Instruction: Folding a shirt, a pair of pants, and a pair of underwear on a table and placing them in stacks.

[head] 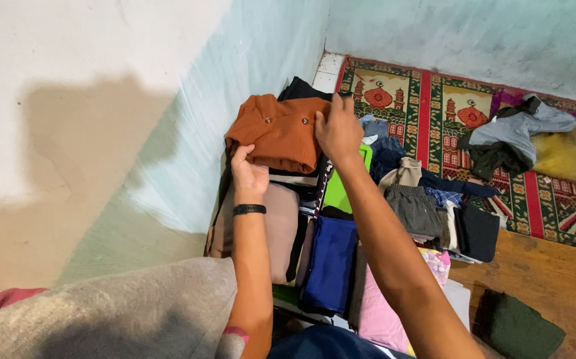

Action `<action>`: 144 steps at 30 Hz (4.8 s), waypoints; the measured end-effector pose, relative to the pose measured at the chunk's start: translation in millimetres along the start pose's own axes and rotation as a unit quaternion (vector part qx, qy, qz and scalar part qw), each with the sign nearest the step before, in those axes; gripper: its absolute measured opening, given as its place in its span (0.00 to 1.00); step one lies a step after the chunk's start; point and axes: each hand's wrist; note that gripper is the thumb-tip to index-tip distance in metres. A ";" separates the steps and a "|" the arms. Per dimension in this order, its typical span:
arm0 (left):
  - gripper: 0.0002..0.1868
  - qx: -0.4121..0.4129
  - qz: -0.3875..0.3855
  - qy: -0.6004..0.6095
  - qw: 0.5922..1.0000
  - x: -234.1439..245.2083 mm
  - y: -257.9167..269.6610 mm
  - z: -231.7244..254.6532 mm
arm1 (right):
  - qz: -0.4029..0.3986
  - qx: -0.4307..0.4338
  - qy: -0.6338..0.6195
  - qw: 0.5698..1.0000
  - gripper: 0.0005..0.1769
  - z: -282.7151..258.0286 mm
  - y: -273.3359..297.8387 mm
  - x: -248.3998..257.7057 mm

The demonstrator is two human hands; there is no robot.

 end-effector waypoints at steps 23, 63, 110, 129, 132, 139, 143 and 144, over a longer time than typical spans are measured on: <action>0.19 -0.426 -0.212 -0.646 0.597 -52.7 0.3 17.6 | -0.118 0.225 0.058 0.966 0.33 -32.6 25.8 -27.1; 0.57 -0.360 -0.236 -0.849 0.305 -68.9 26.1 -6.0 | -0.247 -0.059 -0.357 0.899 0.25 87.8 18.2 -61.6; 0.27 -0.344 -0.210 -0.839 0.365 -73.5 -16.5 -71.9 | -0.069 -0.235 -0.401 0.883 0.37 103.0 126.7 -111.1; 0.27 -0.366 -0.213 -0.821 0.383 -68.0 -20.7 -52.7 | -0.082 -0.244 -0.449 0.856 0.39 113.9 147.1 -138.9; 0.24 -0.348 -0.196 -0.819 0.413 -85.4 -3.9 -54.2 | -0.078 -0.253 -0.430 0.863 0.40 120.2 153.8 -138.3; 0.20 -0.414 -0.111 -0.785 0.447 -70.4 28.7 -73.1 | -0.105 -0.255 -0.469 0.839 0.40 112.7 167.0 -100.1; 0.27 -0.482 -0.140 -0.719 0.481 -61.4 61.3 -84.9 | -0.135 -0.309 -0.551 0.763 0.39 109.7 172.1 -58.8; 0.29 -0.490 -0.134 -0.722 0.470 -61.1 71.4 -85.1 | -0.149 -0.321 -0.569 0.743 0.39 108.0 172.8 -49.7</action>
Point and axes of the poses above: each hand's wrist, its own y-axis away from the middle knuckle, its own x-axis out of the back of the hand, z = x × y, and after that the axes turned 7 degrees about z, right-handed
